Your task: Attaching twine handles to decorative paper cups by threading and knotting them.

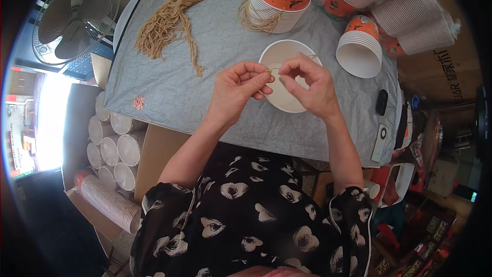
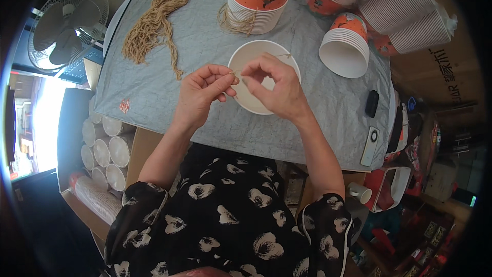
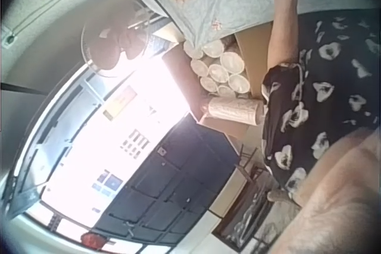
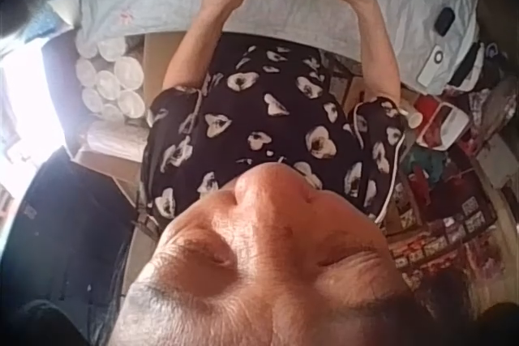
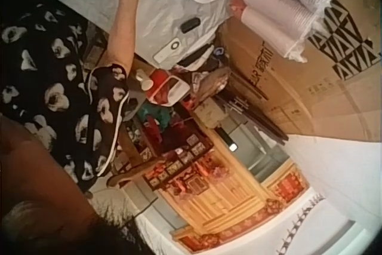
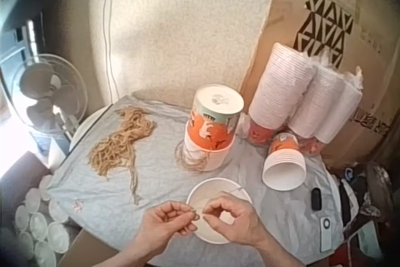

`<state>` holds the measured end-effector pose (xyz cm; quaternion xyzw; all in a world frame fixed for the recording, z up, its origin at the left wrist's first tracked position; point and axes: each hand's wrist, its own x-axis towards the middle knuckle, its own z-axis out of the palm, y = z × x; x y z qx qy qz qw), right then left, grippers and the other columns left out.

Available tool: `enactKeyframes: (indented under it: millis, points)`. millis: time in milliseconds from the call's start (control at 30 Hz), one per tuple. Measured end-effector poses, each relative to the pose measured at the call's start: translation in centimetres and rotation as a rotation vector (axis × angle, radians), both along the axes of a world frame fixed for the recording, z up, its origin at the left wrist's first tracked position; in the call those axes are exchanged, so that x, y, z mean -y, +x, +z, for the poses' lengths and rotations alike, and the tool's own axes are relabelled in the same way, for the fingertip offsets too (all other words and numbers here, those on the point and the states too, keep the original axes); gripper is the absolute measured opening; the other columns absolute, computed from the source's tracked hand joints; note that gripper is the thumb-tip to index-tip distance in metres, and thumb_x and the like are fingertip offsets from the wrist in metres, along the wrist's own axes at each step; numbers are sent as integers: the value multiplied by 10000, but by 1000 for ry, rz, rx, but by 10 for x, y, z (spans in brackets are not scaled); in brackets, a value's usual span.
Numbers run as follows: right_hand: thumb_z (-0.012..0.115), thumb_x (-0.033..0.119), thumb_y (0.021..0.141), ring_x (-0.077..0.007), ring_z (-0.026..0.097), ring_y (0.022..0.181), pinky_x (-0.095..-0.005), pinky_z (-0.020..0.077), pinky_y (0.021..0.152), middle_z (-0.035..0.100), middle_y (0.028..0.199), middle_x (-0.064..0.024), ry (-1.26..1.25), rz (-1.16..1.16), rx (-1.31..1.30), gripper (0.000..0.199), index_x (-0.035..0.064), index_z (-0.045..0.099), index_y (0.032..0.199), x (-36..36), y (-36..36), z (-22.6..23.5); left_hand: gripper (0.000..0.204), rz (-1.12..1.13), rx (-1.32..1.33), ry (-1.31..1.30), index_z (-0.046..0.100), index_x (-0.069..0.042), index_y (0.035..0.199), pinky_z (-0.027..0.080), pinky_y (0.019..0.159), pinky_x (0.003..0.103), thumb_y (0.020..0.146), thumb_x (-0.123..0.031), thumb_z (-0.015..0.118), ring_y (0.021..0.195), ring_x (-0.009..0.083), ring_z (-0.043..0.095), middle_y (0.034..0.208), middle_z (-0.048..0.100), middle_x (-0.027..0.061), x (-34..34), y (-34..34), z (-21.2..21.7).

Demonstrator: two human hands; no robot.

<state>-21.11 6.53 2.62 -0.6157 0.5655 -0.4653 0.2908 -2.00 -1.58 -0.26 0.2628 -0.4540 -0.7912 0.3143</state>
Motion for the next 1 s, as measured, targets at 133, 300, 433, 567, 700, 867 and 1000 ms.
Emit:
enactKeyframes:
  millis: [133,300,433,567,700,867,1000]
  points:
    - [757,-4,812,-121,620,810,-252,512,737,660,936,-46,-57,-101,-36,191,-7,684,988,-13,19,2,201,2,23,9,688,8,1086,522,635,206,942,-128,719,776,98,695,919,737,63,-5,-4,-1]
    - [755,-14,825,-133,637,785,-257,516,709,668,883,-53,-95,-159,-43,174,-15,695,989,-13,23,-7,179,8,41,-40,704,10,1065,550,676,215,934,-110,726,804,108,707,923,738,67,-7,-5,-2]
    - [734,-21,850,-135,644,777,-259,519,709,674,867,-59,-115,-178,-60,127,-22,687,968,-15,20,-10,177,14,19,-22,695,34,1069,575,727,232,933,-77,716,838,138,724,938,739,96,-9,-5,-3]
    - [712,-14,884,-104,627,799,-247,513,736,673,877,-36,-60,-204,-12,68,-12,689,948,-18,25,-7,161,32,1,-27,691,49,1054,578,729,237,934,-57,705,844,149,730,948,740,114,-11,-5,-3]
    - [693,13,916,-93,622,790,-239,511,735,669,866,-20,-20,-210,62,58,-25,679,958,-19,29,-7,157,41,9,-15,691,50,1055,582,740,237,930,-45,699,847,147,729,946,740,114,-12,-7,-3]
    - [684,50,939,-77,609,760,-224,505,722,672,856,-13,123,-226,305,87,-32,683,966,-20,31,-3,160,52,7,-70,694,57,1044,592,774,245,914,-34,708,863,140,725,944,741,115,-16,-7,1]
    - [697,96,939,-68,593,728,-213,487,684,671,832,-17,199,-228,476,133,-32,692,977,-20,28,-1,162,53,29,-132,698,61,1041,592,779,249,910,-33,713,864,138,723,945,741,113,-17,-6,1]
